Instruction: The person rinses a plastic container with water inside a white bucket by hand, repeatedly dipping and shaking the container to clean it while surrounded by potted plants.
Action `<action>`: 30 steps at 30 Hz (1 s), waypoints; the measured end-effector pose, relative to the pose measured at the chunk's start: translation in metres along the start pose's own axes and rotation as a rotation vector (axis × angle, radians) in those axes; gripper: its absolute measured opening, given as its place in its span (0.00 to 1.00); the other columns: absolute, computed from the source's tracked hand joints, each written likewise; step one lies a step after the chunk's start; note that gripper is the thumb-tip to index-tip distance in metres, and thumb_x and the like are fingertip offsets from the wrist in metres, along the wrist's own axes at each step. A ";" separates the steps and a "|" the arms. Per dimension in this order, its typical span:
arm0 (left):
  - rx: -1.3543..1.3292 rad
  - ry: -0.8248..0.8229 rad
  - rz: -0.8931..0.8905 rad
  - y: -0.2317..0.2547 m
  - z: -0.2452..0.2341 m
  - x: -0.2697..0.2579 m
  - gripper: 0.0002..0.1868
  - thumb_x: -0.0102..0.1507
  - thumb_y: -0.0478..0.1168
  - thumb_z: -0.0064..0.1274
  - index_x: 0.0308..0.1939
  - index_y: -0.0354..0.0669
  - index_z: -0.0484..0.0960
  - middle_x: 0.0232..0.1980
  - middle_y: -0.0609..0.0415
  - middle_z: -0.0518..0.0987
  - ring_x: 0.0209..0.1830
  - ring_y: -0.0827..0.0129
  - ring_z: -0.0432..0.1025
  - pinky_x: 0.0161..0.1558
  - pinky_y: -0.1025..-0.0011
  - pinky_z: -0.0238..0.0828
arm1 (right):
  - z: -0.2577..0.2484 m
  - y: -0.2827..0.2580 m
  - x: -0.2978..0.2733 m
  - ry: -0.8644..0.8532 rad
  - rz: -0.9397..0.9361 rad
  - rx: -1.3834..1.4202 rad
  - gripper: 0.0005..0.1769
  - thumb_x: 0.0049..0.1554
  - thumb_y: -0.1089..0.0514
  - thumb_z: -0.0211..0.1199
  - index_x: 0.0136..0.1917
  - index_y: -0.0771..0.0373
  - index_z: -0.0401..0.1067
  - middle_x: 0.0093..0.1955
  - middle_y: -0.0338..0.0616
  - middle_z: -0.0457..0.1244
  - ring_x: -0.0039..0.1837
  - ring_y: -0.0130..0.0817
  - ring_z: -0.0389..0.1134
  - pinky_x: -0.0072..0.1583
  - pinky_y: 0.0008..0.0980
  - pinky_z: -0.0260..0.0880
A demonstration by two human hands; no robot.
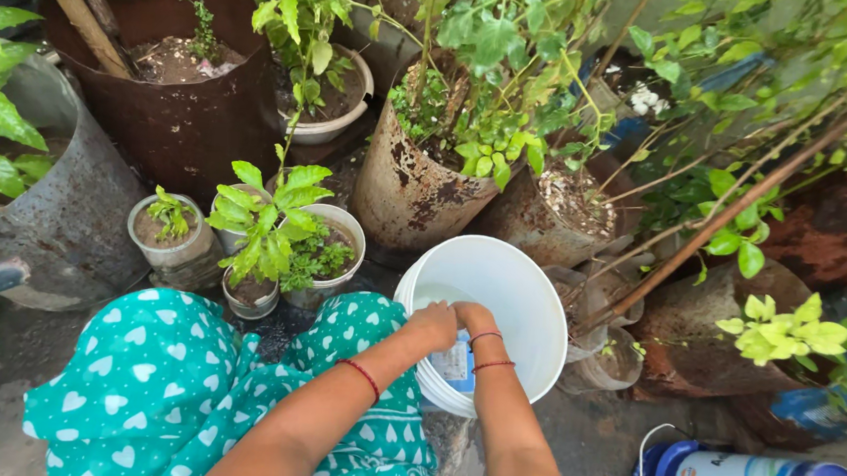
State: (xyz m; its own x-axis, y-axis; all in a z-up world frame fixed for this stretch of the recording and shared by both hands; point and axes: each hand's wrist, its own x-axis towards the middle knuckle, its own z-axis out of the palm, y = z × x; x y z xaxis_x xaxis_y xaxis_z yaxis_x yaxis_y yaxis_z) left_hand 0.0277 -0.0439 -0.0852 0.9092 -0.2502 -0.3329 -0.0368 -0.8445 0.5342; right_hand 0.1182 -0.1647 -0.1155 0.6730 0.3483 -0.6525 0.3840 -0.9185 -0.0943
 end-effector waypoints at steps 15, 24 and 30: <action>0.033 0.203 0.156 0.004 -0.015 -0.022 0.20 0.63 0.37 0.47 0.58 0.34 0.77 0.66 0.41 0.72 0.68 0.50 0.65 0.65 0.53 0.62 | 0.001 0.015 0.009 0.374 -0.368 0.169 0.16 0.51 0.50 0.63 0.50 0.56 0.81 0.56 0.56 0.70 0.61 0.55 0.70 0.60 0.46 0.70; -0.395 0.714 0.442 0.007 -0.042 -0.035 0.22 0.68 0.42 0.48 0.64 0.36 0.74 0.68 0.35 0.70 0.69 0.39 0.61 0.68 0.51 0.56 | -0.017 -0.010 -0.117 0.802 0.087 0.418 0.23 0.50 0.42 0.66 0.53 0.57 0.79 0.44 0.58 0.71 0.50 0.58 0.72 0.52 0.51 0.70; -0.581 0.716 0.406 0.007 -0.046 -0.035 0.19 0.70 0.43 0.46 0.61 0.36 0.75 0.65 0.38 0.74 0.69 0.46 0.66 0.69 0.58 0.60 | -0.045 -0.025 -0.193 0.971 0.210 0.606 0.28 0.53 0.34 0.67 0.41 0.63 0.79 0.33 0.57 0.68 0.38 0.48 0.71 0.43 0.41 0.69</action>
State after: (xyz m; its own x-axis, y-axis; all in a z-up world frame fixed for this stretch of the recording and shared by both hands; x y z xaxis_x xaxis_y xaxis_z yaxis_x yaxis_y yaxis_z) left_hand 0.0149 -0.0197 -0.0338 0.9151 0.0365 0.4017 -0.3650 -0.3486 0.8633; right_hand 0.0071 -0.2007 0.0463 0.9896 -0.0658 0.1278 0.0186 -0.8230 -0.5678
